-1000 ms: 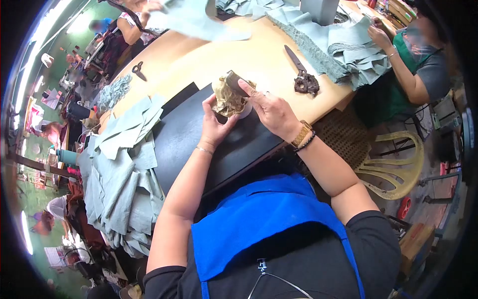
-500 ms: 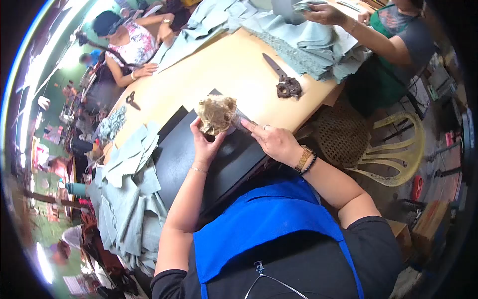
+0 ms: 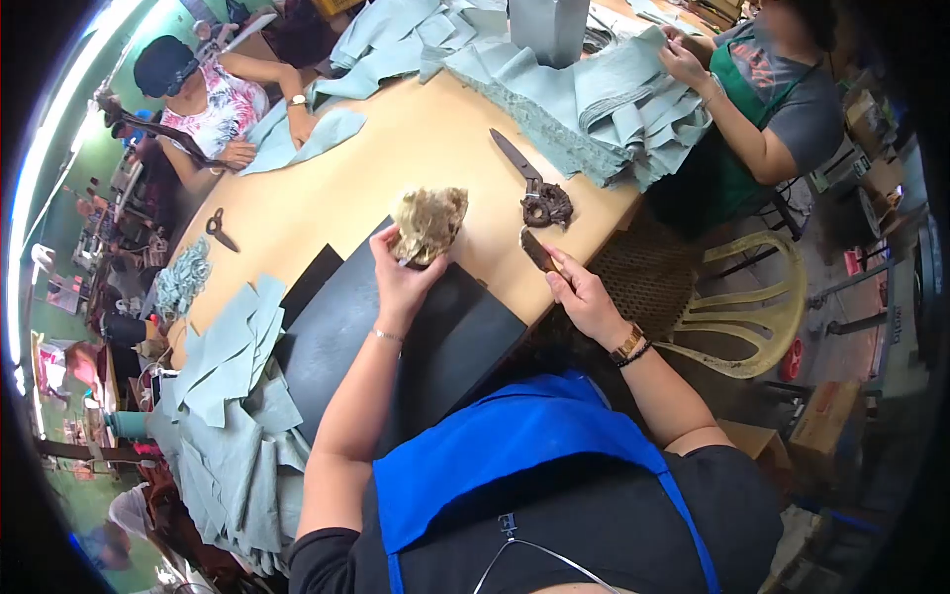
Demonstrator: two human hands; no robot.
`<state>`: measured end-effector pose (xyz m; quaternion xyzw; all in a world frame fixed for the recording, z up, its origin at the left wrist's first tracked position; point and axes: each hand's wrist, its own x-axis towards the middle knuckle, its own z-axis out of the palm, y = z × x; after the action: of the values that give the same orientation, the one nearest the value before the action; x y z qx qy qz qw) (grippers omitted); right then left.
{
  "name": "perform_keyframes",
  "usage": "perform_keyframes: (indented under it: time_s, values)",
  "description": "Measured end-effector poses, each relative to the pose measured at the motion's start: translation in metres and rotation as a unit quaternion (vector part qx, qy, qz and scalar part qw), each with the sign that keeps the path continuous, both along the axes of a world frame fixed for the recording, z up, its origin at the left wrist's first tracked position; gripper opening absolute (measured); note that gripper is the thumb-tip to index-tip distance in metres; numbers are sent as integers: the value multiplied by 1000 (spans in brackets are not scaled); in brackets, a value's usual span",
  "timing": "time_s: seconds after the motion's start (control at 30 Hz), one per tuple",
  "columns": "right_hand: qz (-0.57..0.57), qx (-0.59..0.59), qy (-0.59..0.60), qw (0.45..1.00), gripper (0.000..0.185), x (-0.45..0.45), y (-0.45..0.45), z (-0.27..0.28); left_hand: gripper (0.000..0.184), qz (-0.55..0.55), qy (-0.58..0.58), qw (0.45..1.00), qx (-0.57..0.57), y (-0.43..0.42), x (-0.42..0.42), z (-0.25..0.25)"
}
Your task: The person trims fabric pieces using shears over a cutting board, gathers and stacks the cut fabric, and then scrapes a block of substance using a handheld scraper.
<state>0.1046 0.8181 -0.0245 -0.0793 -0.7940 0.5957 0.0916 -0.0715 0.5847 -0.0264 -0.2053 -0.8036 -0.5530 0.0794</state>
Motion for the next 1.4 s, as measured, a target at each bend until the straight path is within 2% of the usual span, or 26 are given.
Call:
perform_keyframes:
  time_s: [0.07,0.17,0.27,0.47,0.5,0.57,0.6,0.63,0.67,0.7,0.73,0.8,0.83,0.93,1.03,1.13,1.17,1.2,1.27,1.37,1.4]
  values:
    - [-15,-50,2,999,48,-8,8,-4,79,3,-11,1000,-13,26,-11,10]
    - [-29,-198,-34,979,41,-23,15,0,82,-1,-50,999,-10,66,-28,8]
    - [-23,-322,-124,938,33,-33,23,14,82,-11,-71,997,27,98,-31,-8]
    - [5,-381,-135,915,33,-48,23,41,89,-22,-40,999,20,112,-18,-15]
    - [17,-392,-136,910,33,-48,25,41,89,-28,-89,991,97,107,-11,-22]
    - [103,-304,-160,933,33,-46,29,32,82,-68,-171,962,201,92,16,-16]
    - [145,-260,-168,940,33,-46,26,28,75,-103,-208,946,227,79,37,5]
    - [167,-240,-170,941,28,-44,16,37,67,-155,-313,894,281,66,55,29]
    - [228,-164,-146,949,30,-43,12,22,60,-204,-411,825,331,56,72,48]
    - [266,-102,-114,952,33,-42,5,28,50,-203,-445,788,372,50,87,54]
    - [302,-37,-81,949,38,-43,-5,36,43,-186,-446,783,392,40,96,39]
    - [283,-23,59,957,45,-43,-24,13,29,-120,-427,781,440,34,108,31]
    - [281,-14,56,958,38,-44,-29,12,26,-100,-420,779,455,34,111,25]
    - [343,74,-53,935,32,-45,-25,11,21,-53,-402,772,490,33,123,13]
    - [328,109,3,939,31,-42,-24,10,23,-62,-396,762,508,37,124,11]
    - [304,89,54,947,30,-39,-21,8,28,-58,-407,751,517,42,121,5]
    - [283,30,96,954,29,-40,-25,3,32,-84,-413,746,516,40,118,4]
    - [290,14,81,954,30,-38,-23,1,33,-75,-425,740,516,39,120,5]
    - [351,-38,-61,934,32,-40,-12,7,36,-63,-445,729,517,51,122,43]
    - [347,-177,-144,910,32,-41,-9,10,44,-56,-405,795,448,59,131,58]
    - [348,-167,-128,913,32,-39,-9,11,42,-61,-393,803,443,59,133,55]
